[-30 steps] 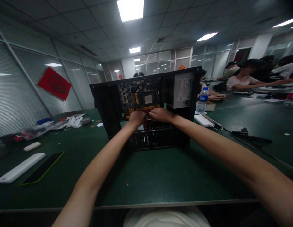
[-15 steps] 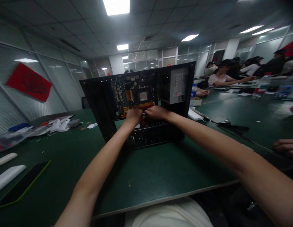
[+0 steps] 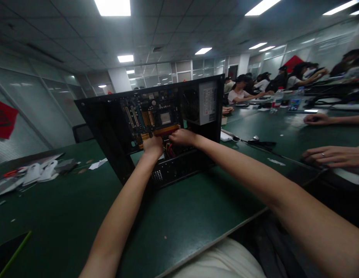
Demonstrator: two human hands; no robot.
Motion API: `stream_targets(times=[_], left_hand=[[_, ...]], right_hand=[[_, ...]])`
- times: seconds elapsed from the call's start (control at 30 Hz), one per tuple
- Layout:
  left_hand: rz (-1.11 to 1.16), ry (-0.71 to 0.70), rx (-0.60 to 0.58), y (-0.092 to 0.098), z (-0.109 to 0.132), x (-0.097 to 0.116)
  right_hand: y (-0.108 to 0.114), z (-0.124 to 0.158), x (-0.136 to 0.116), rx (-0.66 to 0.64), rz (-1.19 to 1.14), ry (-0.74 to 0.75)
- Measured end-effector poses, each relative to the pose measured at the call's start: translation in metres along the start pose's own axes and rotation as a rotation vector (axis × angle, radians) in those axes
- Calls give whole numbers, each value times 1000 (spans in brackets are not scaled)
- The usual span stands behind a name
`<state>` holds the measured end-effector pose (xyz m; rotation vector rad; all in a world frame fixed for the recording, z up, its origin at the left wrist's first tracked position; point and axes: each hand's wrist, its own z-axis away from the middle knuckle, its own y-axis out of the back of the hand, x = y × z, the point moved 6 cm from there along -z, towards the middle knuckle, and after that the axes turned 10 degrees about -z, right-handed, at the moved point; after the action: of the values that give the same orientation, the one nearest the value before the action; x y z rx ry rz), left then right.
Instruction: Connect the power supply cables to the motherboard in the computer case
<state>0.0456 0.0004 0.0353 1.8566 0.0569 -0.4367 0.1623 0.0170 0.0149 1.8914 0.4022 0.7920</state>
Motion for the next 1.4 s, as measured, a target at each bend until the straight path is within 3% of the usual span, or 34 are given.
stream_targets(times=[0.23,0.57,0.83,1.03,1.4], left_hand=[[34,-49,-17,3,-2,3],[50,-26,-87,6,-10,-10],[58,-52,3,13,-3,1],[90,-67,3,3,-5,4],[100,-92,28,-4,-8,1]], right_hand=[[7,2,-3,-30,5,-69],[10,-5,-3,-34,25,-97],[8,2,2,-12,-7,-189],[6,7,9,-1,-95,-316],[8,24,13,33,-283,-377]])
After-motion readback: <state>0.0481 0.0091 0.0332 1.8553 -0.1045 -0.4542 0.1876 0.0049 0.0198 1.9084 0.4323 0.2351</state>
